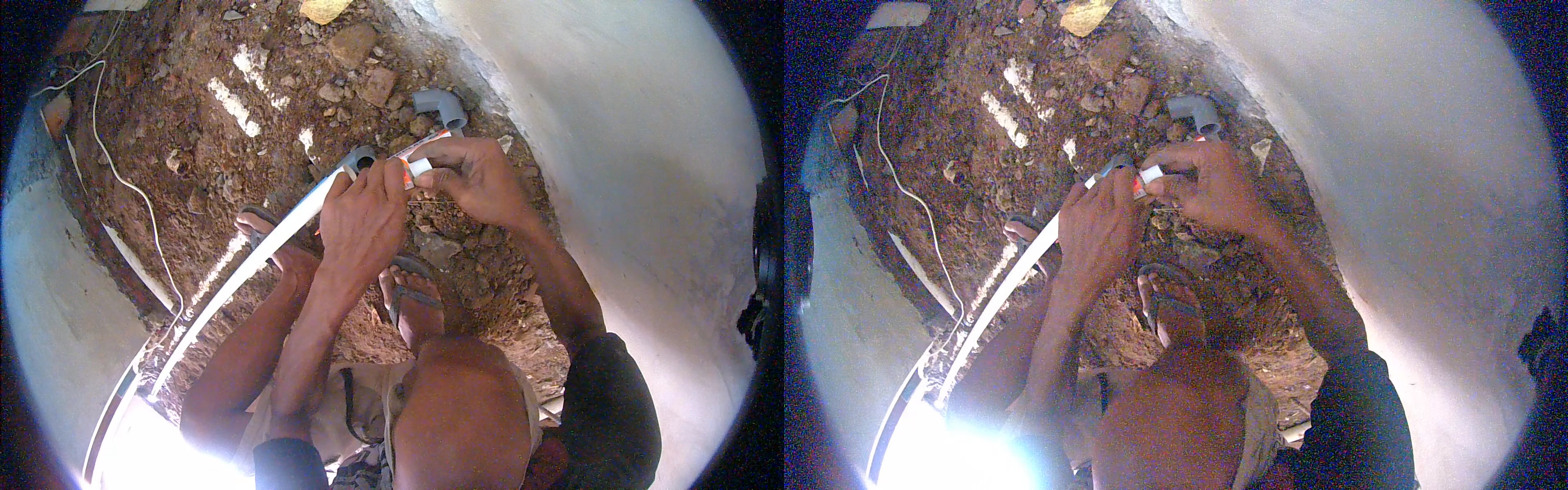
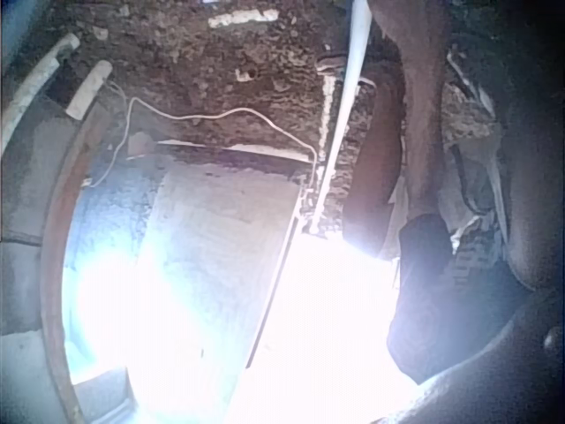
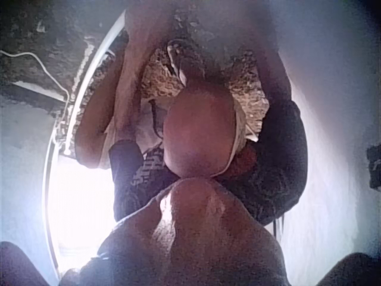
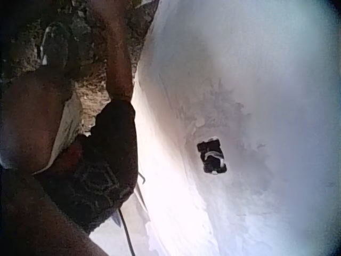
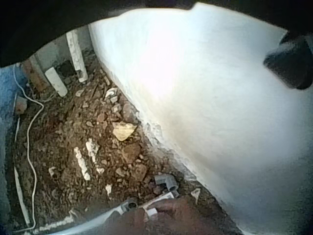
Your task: The person applies glue to a PVC pipe and elbow joint, then connects them. They repeat this process with another pipe and elbow joint, assembling a short pipe assembly on the ground.
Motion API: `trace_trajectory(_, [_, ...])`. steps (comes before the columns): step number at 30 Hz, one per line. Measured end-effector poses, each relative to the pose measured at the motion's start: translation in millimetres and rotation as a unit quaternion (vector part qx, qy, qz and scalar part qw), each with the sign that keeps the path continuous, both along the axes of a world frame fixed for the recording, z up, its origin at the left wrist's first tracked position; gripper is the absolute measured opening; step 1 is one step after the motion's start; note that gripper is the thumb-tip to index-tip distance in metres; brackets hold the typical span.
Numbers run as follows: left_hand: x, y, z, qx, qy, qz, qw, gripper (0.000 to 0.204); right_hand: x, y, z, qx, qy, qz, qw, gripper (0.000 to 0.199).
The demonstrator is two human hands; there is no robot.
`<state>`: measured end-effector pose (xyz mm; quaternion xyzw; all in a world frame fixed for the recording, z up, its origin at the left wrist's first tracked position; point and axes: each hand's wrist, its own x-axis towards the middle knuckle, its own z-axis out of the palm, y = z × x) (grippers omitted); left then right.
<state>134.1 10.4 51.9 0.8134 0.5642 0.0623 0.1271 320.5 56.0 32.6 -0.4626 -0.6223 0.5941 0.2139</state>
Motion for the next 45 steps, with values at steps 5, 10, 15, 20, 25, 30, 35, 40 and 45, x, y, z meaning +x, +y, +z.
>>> trace_trajectory(5, [3,3,-2,0.010,0.025,-0.018,0.999,0.011,1,4,3,-0.063,-0.011,-0.010,0.998,0.020])
trace_trajectory(10, [1,5,-15,0.016,-0.040,0.012,0.999,0.023,0,14,17,-0.034,-0.053,0.003,0.998,0.021])
trace_trajectory(15, [2,3,-26,-0.051,-0.168,0.066,0.982,0.042,10,8,21,-0.007,-0.029,-0.028,0.999,0.022])
trace_trajectory(20, [-1,7,-26,-0.096,-0.365,0.093,0.921,0.042,12,1,24,-0.069,0.057,-0.077,0.993,0.025])
trace_trajectory(25, [3,11,-21,-0.105,-0.437,0.114,0.886,0.038,11,-5,23,-0.094,0.125,-0.110,0.982,0.027])
trace_trajectory(30, [-4,12,-31,0.009,-0.392,0.098,0.915,0.037,10,-11,11,-0.134,0.210,-0.167,0.954,0.030])
trace_trajectory(35, [-25,13,-20,0.014,-0.528,0.242,0.814,0.029,41,-26,-45,-0.150,0.373,-0.319,0.858,0.034])
trace_trajectory(40, [-47,6,-7,0.014,-0.527,0.356,0.772,0.029,52,-69,-122,-0.114,0.087,-0.315,0.938,0.024])
trace_trajectory(45, [-47,-9,-4,-0.009,-0.490,0.400,0.774,0.029,37,-70,-136,0.222,-0.165,-0.179,0.944,0.027])
